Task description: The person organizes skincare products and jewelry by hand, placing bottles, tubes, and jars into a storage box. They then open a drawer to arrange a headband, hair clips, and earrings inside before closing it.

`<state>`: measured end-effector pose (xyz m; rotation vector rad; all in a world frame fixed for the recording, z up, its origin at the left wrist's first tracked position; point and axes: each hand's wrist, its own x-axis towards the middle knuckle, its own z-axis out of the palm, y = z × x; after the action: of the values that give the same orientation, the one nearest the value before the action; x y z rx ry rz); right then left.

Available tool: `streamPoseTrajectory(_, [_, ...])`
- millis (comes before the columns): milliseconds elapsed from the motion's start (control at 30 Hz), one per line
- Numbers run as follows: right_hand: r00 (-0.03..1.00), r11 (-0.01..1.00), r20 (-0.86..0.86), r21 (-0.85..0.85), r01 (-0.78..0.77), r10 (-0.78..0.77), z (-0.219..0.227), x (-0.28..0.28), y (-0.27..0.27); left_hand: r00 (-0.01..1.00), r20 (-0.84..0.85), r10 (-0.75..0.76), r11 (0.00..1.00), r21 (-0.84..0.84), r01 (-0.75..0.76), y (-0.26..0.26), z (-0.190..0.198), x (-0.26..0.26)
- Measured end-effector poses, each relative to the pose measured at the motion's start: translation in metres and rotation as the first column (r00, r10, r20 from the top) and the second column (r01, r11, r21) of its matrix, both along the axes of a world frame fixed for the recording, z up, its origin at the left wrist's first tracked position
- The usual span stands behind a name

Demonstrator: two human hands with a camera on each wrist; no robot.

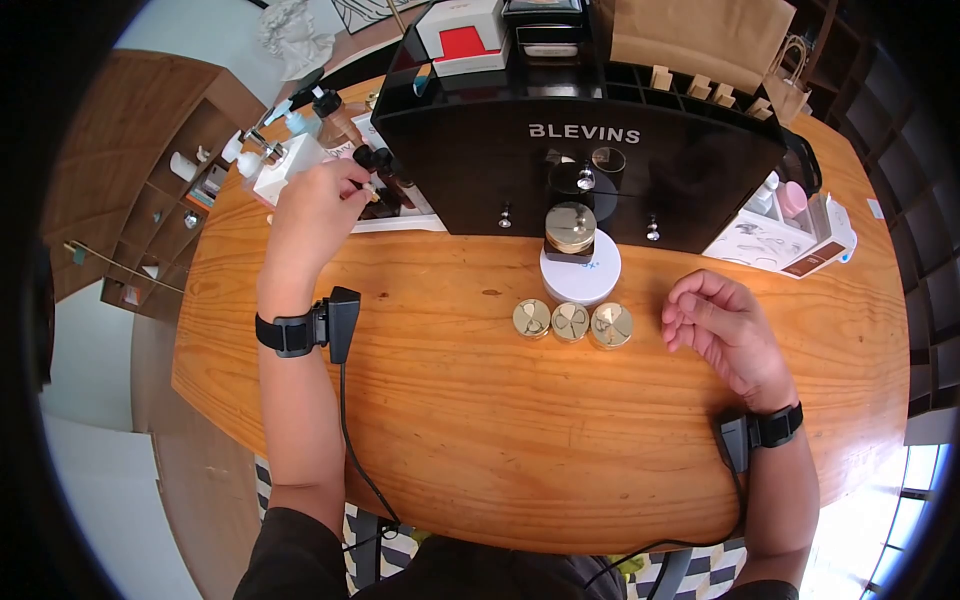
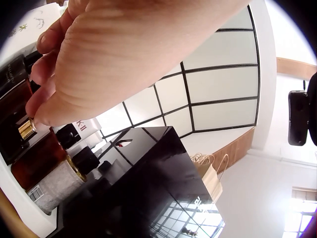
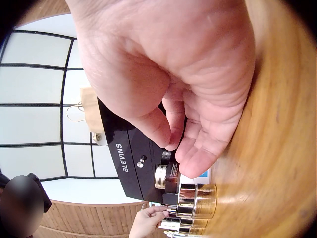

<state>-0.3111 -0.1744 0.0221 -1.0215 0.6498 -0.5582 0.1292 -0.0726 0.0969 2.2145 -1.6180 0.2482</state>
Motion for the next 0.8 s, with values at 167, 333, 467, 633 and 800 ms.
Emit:
streamPoseTrajectory(167, [1.000,1.000,0.001,-0.003,0.001,-0.001,-0.001,0.000,-0.001,1.000,-0.006,-0.022,0.999,0.024,0.022,0.002,0.004,-0.004])
streamPoseTrajectory(333, [1.000,1.000,-0.013,-0.002,0.006,-0.006,0.001,0.000,0.000,1.000,0.023,-0.007,0.979,0.205,0.002,0.004,0.003,-0.006])
streamPoseTrajectory(467, [1.000,1.000,-0.010,-0.003,0.005,-0.005,0.001,0.000,0.000,0.999,-0.021,-0.031,0.970,0.242,0.036,0.004,-0.004,0.000])
streamPoseTrajectory(633, [1.000,1.000,-0.009,-0.002,0.000,0.000,0.002,0.001,0.001,1.000,-0.022,-0.021,0.961,0.275,0.026,0.004,-0.002,-0.004])
streamPoseTrajectory(800, [1.000,1.000,-0.003,0.000,-0.003,0.003,0.001,0.000,0.000,0.999,-0.036,-0.016,0.958,0.287,0.025,0.003,-0.001,-0.005])
